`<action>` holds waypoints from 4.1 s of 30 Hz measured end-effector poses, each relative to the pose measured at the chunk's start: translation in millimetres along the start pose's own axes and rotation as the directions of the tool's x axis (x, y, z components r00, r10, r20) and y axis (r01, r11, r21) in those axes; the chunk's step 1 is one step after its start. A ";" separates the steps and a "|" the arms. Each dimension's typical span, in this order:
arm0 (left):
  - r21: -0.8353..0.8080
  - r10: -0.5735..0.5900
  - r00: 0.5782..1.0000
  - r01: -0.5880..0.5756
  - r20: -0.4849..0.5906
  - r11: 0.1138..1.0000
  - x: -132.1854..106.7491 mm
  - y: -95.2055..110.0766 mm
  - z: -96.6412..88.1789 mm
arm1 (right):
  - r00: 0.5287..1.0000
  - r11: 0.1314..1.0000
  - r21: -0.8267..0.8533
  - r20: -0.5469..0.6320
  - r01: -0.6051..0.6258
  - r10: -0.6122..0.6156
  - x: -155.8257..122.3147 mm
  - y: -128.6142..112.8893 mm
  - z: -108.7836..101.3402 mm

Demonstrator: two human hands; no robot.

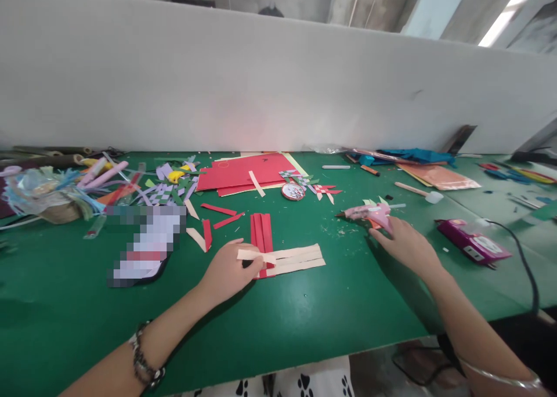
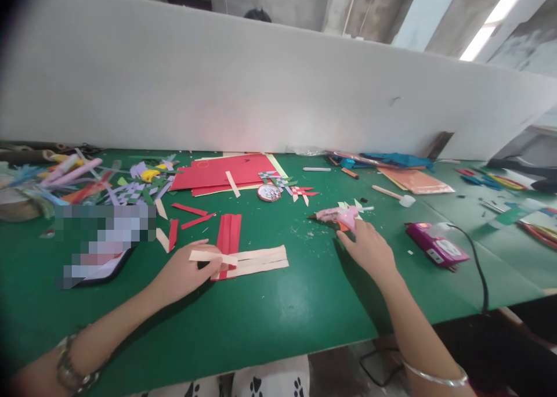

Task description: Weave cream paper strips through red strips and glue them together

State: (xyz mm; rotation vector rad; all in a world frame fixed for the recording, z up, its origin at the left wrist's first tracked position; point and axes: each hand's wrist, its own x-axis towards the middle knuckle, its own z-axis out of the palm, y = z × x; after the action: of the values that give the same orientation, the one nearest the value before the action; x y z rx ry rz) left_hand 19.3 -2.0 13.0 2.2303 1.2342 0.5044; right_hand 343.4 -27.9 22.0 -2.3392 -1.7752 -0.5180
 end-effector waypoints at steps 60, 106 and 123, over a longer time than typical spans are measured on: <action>0.155 0.230 0.966 -0.247 0.121 0.957 -4.4 -13.4 2.8 | 0.875 0.647 0.741 0.183 0.177 -0.448 -25.5 -102.6 -28.6; 0.457 0.600 0.787 -0.590 0.142 0.666 -3.0 -12.2 12.4 | 0.937 0.810 0.549 0.128 0.206 -0.325 -42.6 -100.2 -8.6; 0.457 0.623 0.773 -0.599 0.119 0.657 -2.4 -12.6 12.6 | 0.955 0.838 0.503 0.076 0.210 -0.286 -44.3 -101.2 0.0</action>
State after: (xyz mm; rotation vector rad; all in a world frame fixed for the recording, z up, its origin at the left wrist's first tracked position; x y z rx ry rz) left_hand 16.8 -2.0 -4.8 3.0962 0.6102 0.5422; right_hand 236.2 -39.1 -2.4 -1.8460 -1.9999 0.0902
